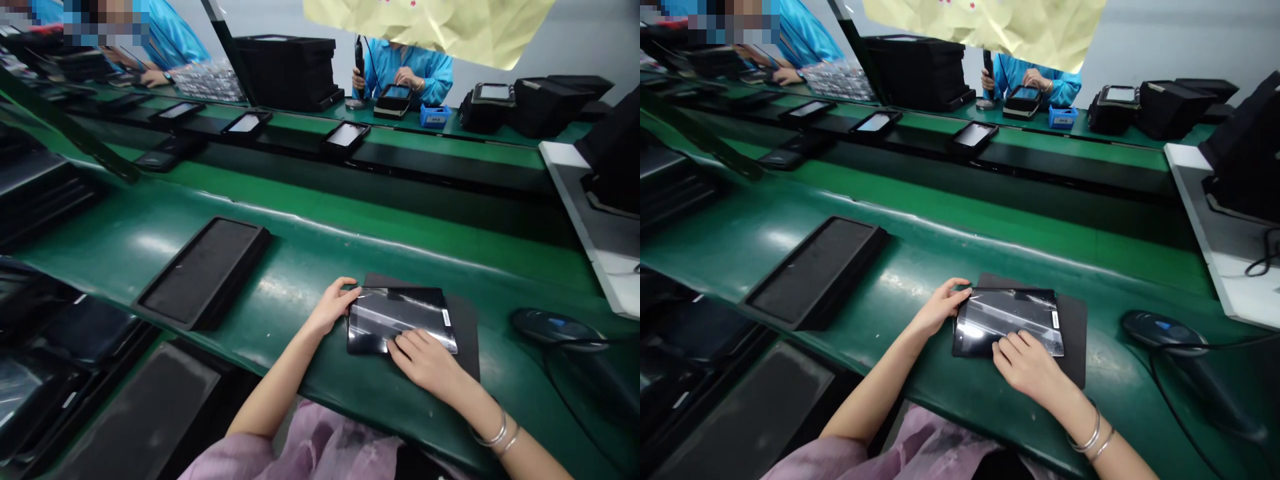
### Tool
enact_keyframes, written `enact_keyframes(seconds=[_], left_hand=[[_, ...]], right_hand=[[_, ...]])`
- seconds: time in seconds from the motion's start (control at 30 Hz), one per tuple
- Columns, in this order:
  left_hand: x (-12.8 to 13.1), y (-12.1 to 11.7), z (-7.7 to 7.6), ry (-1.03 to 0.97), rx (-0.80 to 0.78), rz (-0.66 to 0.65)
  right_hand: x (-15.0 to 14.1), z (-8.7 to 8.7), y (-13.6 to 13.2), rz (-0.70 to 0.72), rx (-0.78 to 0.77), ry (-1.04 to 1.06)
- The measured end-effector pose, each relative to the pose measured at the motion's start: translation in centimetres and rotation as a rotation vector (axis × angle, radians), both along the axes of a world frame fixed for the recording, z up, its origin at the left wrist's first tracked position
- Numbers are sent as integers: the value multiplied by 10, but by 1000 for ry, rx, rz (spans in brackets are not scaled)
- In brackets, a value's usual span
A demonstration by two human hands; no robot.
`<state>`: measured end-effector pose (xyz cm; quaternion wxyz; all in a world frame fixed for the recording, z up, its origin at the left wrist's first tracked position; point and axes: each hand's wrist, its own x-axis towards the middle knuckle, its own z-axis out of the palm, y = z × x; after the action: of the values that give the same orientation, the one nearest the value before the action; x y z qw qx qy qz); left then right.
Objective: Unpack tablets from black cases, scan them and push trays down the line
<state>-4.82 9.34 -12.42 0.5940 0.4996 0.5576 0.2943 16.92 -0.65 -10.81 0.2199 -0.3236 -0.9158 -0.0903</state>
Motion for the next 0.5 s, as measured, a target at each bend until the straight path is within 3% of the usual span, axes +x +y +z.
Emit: enact_keyframes(seconds=[0.1,0.2,0.37,0.5], left_hand=[[0,8,-2,37,73,-85],[-1,12,-3,66,143,-165],[-5,11,-13,115,212,-187],[-6,11,-16,138,242,-202]], right_hand=[[4,2,5,-42,-193,25],[6,3,27,-131,-330,93],[-12,-15,72,-330,-435,221],[-26,-26,86,-427,-501,261]])
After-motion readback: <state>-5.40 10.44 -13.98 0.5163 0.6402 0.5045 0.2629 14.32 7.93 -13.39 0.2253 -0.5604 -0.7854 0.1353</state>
